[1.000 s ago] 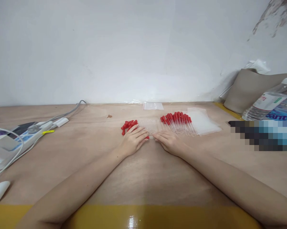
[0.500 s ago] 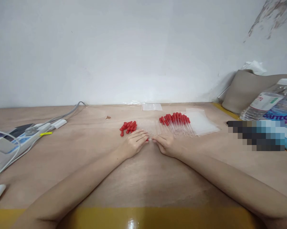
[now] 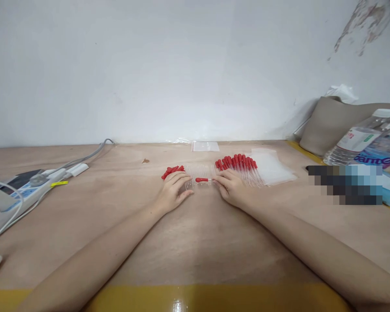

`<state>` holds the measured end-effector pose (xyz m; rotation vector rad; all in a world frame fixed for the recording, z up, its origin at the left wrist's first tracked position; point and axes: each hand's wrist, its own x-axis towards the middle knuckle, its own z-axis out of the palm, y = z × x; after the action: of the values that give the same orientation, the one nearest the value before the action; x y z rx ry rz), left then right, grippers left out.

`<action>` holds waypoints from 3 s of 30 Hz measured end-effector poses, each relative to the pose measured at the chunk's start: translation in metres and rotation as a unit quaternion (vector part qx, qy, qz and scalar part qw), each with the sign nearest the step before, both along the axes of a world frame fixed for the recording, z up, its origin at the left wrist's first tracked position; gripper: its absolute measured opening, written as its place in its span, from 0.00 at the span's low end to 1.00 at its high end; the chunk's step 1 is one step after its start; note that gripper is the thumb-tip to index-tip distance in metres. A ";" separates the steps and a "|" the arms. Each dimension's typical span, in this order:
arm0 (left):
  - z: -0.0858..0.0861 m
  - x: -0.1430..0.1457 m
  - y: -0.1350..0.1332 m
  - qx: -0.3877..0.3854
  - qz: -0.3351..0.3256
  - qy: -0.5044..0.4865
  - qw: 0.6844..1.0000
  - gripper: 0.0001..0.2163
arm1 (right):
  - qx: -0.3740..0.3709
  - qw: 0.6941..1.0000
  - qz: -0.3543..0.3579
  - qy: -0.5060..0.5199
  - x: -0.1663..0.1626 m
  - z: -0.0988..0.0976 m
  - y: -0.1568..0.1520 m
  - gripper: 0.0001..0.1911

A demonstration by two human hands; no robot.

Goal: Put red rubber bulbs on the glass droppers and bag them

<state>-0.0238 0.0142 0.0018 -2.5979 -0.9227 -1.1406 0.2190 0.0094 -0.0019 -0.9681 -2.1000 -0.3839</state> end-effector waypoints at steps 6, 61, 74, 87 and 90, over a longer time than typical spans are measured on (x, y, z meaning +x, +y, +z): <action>0.001 -0.006 0.003 0.005 0.138 -0.006 0.990 0.12 | -0.083 0.958 -0.275 0.021 0.014 0.024 0.016 0.16; 0.008 -0.001 0.003 0.005 0.132 -0.026 0.991 0.07 | -0.113 0.991 -0.039 0.055 0.001 -0.011 -0.003 0.12; 0.002 0.018 -0.015 -0.102 0.034 0.051 0.993 0.07 | -0.113 0.993 0.020 0.034 -0.001 -0.007 -0.014 0.08; 0.001 0.020 -0.012 -0.122 0.074 0.023 0.990 0.06 | -0.090 0.993 0.070 0.020 -0.008 -0.005 -0.016 0.08; 0.002 0.021 -0.013 -0.115 0.060 0.020 0.991 0.06 | -0.097 0.992 0.080 0.021 -0.008 -0.004 -0.015 0.08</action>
<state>-0.0031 0.0010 0.0040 -2.6863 -1.2503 -1.0021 0.2112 -0.0057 -0.0062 -0.9002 -2.1870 -0.0783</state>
